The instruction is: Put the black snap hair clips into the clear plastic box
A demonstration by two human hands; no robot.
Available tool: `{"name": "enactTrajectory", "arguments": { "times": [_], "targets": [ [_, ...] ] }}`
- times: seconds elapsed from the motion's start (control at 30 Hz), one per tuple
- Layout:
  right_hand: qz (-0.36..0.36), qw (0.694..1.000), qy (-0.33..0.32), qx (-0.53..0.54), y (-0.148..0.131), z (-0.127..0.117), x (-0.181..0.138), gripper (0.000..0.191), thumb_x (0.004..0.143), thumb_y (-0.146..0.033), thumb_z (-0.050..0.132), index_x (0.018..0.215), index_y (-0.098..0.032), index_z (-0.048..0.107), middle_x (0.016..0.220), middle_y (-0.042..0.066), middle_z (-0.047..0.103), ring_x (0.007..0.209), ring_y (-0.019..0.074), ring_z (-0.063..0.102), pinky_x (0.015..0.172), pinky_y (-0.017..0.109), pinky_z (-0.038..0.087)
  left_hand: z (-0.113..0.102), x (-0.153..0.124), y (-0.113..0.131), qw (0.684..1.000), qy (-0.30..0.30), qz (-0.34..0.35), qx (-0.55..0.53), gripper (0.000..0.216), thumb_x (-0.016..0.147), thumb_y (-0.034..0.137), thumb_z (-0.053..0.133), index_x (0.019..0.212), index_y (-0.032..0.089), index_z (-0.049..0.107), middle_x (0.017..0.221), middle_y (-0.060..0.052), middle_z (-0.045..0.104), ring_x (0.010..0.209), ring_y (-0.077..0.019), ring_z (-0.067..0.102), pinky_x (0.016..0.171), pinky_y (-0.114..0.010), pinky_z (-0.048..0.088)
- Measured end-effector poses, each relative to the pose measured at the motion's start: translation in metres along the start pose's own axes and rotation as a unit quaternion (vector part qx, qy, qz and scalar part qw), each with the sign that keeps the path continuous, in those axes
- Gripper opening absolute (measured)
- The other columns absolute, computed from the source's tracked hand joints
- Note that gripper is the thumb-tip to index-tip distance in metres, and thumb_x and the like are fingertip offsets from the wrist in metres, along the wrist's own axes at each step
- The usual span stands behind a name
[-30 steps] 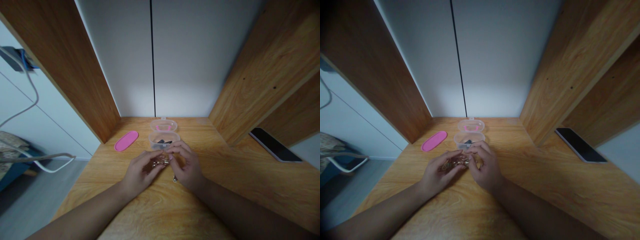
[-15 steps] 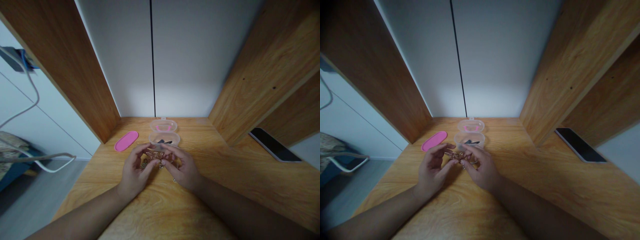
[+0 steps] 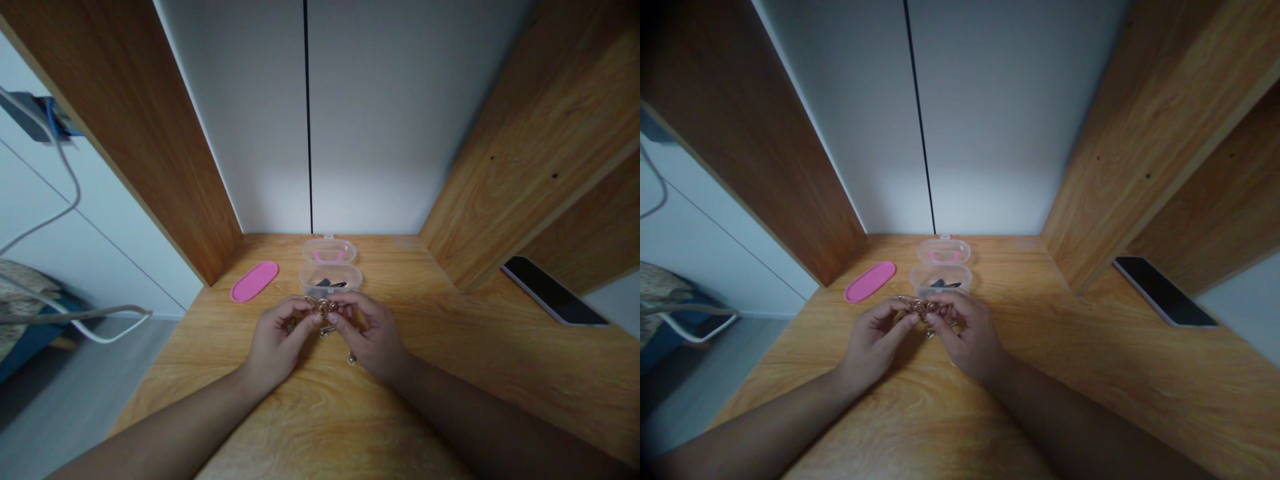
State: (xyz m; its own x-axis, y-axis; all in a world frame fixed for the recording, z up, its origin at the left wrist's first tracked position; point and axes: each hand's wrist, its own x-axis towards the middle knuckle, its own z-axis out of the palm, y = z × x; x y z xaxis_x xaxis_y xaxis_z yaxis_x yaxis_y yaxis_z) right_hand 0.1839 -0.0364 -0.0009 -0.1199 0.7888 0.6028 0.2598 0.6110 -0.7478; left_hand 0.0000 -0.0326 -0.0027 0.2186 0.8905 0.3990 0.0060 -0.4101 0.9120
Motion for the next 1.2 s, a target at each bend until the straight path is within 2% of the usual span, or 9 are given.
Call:
{"name": "enactTrajectory", "arguments": {
  "times": [0.13, 0.4, 0.7, 1.0, 1.2],
  "targets": [
    [0.004, 1.000, -0.008, 0.000, 0.0018, 0.0006, -0.0002, 0.020, 0.088, -0.019, 0.066, 0.106, -0.025, 0.069, 0.081, 0.000, 0.068, 0.070, 0.0130, 0.062, 0.065, 0.025, 0.049, 0.0010, -0.0018, 0.0025, 0.999, 0.008, -0.027, -0.034, 0.010, 0.091, 0.027, 0.065, 0.093, 0.018, 0.069, 0.092, -0.004, 0.071, 0.087, -0.0146, 0.064, 0.084, -0.026, 0.050],
    [0.022, 1.000, 0.015, -0.003, 0.0025, 0.0007, -0.0034, 0.020, 0.086, -0.020, 0.068, 0.106, -0.024, 0.069, 0.085, 0.002, 0.070, 0.072, 0.0140, 0.064, 0.067, 0.026, 0.051, 0.0000, 0.0024, -0.0019, 0.995, 0.090, -0.041, -0.032, 0.016, 0.086, 0.032, 0.071, 0.089, 0.017, 0.070, 0.086, -0.003, 0.070, 0.082, -0.0132, 0.063, 0.078, -0.023, 0.049],
    [0.060, 0.995, 0.074, 0.010, 0.0021, 0.0015, 0.0025, 0.021, 0.085, -0.020, 0.067, 0.106, -0.023, 0.069, 0.082, 0.001, 0.073, 0.070, 0.0136, 0.065, 0.065, 0.026, 0.051, 0.0012, 0.0006, -0.0006, 0.996, 0.036, -0.077, -0.020, 0.019, 0.090, 0.034, 0.066, 0.094, 0.015, 0.067, 0.081, -0.004, 0.071, 0.076, -0.0135, 0.065, 0.075, -0.023, 0.050],
    [0.055, 0.995, 0.083, -0.008, 0.0011, 0.0006, 0.0021, 0.024, 0.084, -0.019, 0.067, 0.108, -0.022, 0.067, 0.079, 0.002, 0.073, 0.068, 0.0144, 0.065, 0.064, 0.028, 0.051, -0.0009, 0.0015, 0.0001, 0.997, 0.010, -0.063, 0.051, 0.020, 0.092, 0.034, 0.062, 0.091, 0.015, 0.069, 0.084, -0.004, 0.072, 0.078, -0.0142, 0.064, 0.075, -0.023, 0.049],
    [0.048, 0.995, 0.085, -0.003, 0.0008, 0.0010, 0.0036, 0.023, 0.084, -0.018, 0.067, 0.106, -0.022, 0.067, 0.079, 0.001, 0.072, 0.067, 0.0139, 0.064, 0.063, 0.027, 0.051, -0.0012, -0.0001, -0.0010, 0.996, 0.016, -0.069, 0.062, 0.022, 0.090, 0.036, 0.064, 0.093, 0.015, 0.073, 0.087, -0.006, 0.074, 0.076, -0.0151, 0.065, 0.072, -0.024, 0.050]
  ]
}}
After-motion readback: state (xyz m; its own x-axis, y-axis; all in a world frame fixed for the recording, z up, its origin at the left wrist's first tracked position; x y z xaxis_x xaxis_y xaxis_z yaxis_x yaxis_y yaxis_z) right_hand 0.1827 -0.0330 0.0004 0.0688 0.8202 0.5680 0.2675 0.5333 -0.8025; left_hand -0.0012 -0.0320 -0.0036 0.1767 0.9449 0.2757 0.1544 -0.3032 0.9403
